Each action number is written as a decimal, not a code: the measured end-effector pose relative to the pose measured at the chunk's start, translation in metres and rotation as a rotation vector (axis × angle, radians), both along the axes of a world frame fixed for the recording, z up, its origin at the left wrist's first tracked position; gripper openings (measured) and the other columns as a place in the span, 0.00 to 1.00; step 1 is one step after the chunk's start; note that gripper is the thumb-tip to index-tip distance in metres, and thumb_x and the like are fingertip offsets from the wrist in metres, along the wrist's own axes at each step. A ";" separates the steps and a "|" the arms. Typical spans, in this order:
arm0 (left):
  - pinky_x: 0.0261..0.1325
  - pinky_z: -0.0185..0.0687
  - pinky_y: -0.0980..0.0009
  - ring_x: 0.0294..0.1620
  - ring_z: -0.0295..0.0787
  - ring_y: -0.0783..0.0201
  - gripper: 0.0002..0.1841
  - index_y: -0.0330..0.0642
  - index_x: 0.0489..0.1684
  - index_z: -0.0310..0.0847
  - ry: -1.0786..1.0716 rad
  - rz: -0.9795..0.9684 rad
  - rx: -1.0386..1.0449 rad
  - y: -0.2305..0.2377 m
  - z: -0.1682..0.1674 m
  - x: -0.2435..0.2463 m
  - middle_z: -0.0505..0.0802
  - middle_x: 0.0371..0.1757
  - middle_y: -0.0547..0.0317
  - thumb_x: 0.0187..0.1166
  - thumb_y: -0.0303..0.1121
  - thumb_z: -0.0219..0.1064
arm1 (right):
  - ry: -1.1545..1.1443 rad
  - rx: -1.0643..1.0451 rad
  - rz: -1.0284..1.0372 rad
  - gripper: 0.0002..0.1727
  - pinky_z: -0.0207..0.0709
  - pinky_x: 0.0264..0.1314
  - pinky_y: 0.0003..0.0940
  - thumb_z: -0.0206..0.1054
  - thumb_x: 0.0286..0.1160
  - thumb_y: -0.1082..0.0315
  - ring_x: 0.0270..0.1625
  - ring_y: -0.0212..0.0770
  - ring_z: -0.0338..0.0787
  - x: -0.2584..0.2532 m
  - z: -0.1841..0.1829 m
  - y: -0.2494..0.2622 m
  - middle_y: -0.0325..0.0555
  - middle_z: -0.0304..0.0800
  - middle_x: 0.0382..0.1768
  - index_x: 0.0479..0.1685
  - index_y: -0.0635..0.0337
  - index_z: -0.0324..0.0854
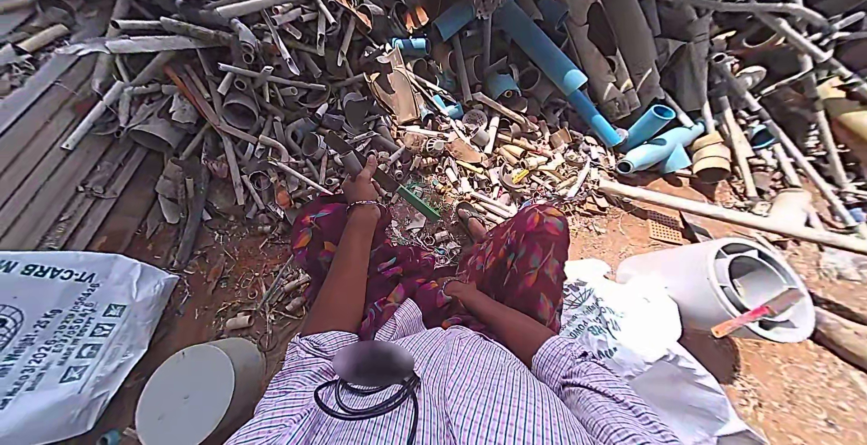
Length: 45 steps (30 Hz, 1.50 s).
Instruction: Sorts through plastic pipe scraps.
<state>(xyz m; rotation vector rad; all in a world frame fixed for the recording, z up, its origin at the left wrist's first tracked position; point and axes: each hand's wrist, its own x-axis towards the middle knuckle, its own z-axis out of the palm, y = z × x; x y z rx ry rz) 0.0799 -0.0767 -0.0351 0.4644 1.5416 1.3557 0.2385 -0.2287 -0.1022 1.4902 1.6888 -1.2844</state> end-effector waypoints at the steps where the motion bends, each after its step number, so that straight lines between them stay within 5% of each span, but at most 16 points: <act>1: 0.17 0.72 0.79 0.11 0.68 0.75 0.12 0.42 0.42 0.77 -0.002 0.004 -0.001 0.001 -0.002 -0.001 0.77 0.19 0.67 0.83 0.41 0.70 | 0.013 0.018 0.002 0.23 0.62 0.81 0.67 0.51 0.92 0.69 0.84 0.66 0.72 0.004 -0.002 -0.003 0.71 0.74 0.79 0.77 0.74 0.72; 4: 0.16 0.72 0.78 0.10 0.67 0.75 0.13 0.44 0.40 0.76 -0.022 0.004 -0.010 0.001 -0.006 -0.004 0.73 0.16 0.68 0.82 0.42 0.71 | 0.022 0.050 0.049 0.22 0.62 0.81 0.64 0.53 0.92 0.68 0.82 0.66 0.74 0.011 0.012 -0.011 0.72 0.76 0.76 0.73 0.78 0.74; 11: 0.19 0.69 0.78 0.14 0.67 0.73 0.17 0.37 0.54 0.76 -0.090 -0.019 0.021 -0.011 -0.002 -0.016 0.78 0.26 0.61 0.82 0.42 0.71 | 0.156 0.176 -0.117 0.22 0.59 0.85 0.55 0.47 0.93 0.72 0.82 0.65 0.73 0.024 0.042 -0.046 0.76 0.74 0.76 0.74 0.81 0.72; 19: 0.20 0.69 0.77 0.12 0.67 0.73 0.16 0.36 0.40 0.79 -0.068 -0.021 -0.004 -0.019 0.000 -0.024 0.75 0.18 0.64 0.82 0.42 0.71 | -0.182 0.050 0.170 0.23 0.64 0.83 0.60 0.50 0.92 0.70 0.83 0.65 0.73 -0.014 0.056 -0.021 0.71 0.73 0.79 0.79 0.76 0.68; 22: 0.18 0.72 0.78 0.10 0.68 0.73 0.14 0.35 0.35 0.78 -0.096 -0.026 0.037 -0.021 0.005 -0.023 0.76 0.15 0.64 0.82 0.38 0.71 | -0.079 0.075 0.092 0.23 0.64 0.84 0.54 0.53 0.91 0.69 0.82 0.60 0.75 -0.006 0.042 -0.012 0.69 0.76 0.77 0.77 0.75 0.71; 25: 0.16 0.70 0.80 0.09 0.68 0.74 0.11 0.34 0.36 0.77 -0.059 -0.080 0.023 -0.016 0.010 -0.021 0.76 0.15 0.64 0.83 0.33 0.70 | -0.081 0.035 0.257 0.24 0.61 0.81 0.68 0.53 0.91 0.67 0.82 0.68 0.73 -0.003 0.026 0.016 0.73 0.74 0.77 0.78 0.74 0.69; 27: 0.18 0.69 0.81 0.11 0.68 0.75 0.11 0.33 0.38 0.78 0.048 -0.177 0.006 -0.003 0.011 -0.021 0.77 0.17 0.64 0.83 0.33 0.71 | -0.083 0.067 0.384 0.25 0.68 0.74 0.74 0.56 0.89 0.59 0.75 0.71 0.79 0.008 0.004 0.046 0.72 0.81 0.70 0.72 0.71 0.76; 31: 0.25 0.70 0.77 0.17 0.69 0.74 0.14 0.30 0.45 0.80 0.233 -0.276 0.023 0.042 0.026 -0.008 0.78 0.23 0.62 0.81 0.35 0.73 | -0.131 0.202 0.310 0.29 0.67 0.73 0.73 0.60 0.87 0.50 0.74 0.71 0.80 0.045 0.013 0.128 0.73 0.82 0.68 0.65 0.72 0.81; 35: 0.25 0.70 0.78 0.16 0.70 0.76 0.12 0.30 0.42 0.81 0.246 -0.338 0.072 0.078 0.025 0.025 0.80 0.21 0.65 0.81 0.33 0.72 | 0.090 0.438 -0.083 0.33 0.63 0.84 0.60 0.57 0.91 0.53 0.81 0.65 0.74 0.072 0.056 0.194 0.72 0.74 0.78 0.82 0.73 0.67; 38: 0.21 0.67 0.78 0.14 0.67 0.76 0.13 0.29 0.42 0.79 0.160 -0.294 0.019 0.099 -0.005 0.055 0.78 0.21 0.63 0.82 0.33 0.71 | 0.433 0.556 -0.437 0.40 0.62 0.87 0.52 0.63 0.87 0.56 0.82 0.63 0.75 0.078 0.044 0.228 0.73 0.72 0.80 0.89 0.73 0.55; 40: 0.24 0.69 0.76 0.16 0.68 0.74 0.15 0.27 0.47 0.79 0.140 -0.299 -0.082 0.112 -0.027 0.069 0.79 0.25 0.61 0.83 0.35 0.71 | 0.573 0.497 -0.491 0.39 0.64 0.87 0.49 0.63 0.87 0.58 0.82 0.59 0.76 0.071 0.037 0.247 0.71 0.73 0.80 0.90 0.71 0.54; 43: 0.31 0.73 0.73 0.23 0.72 0.70 0.16 0.26 0.52 0.78 0.132 -0.382 -0.201 0.120 -0.044 0.075 0.80 0.31 0.56 0.84 0.35 0.69 | 0.666 0.427 -0.478 0.31 0.77 0.72 0.43 0.62 0.87 0.66 0.63 0.49 0.89 0.060 0.019 0.259 0.66 0.86 0.65 0.85 0.71 0.62; 45: 0.39 0.77 0.71 0.31 0.78 0.69 0.16 0.26 0.53 0.79 0.134 -0.427 -0.187 0.122 -0.044 0.073 0.85 0.37 0.52 0.83 0.34 0.70 | 0.640 0.422 -0.477 0.27 0.79 0.62 0.43 0.62 0.85 0.69 0.51 0.47 0.90 0.054 0.015 0.263 0.64 0.89 0.55 0.81 0.72 0.67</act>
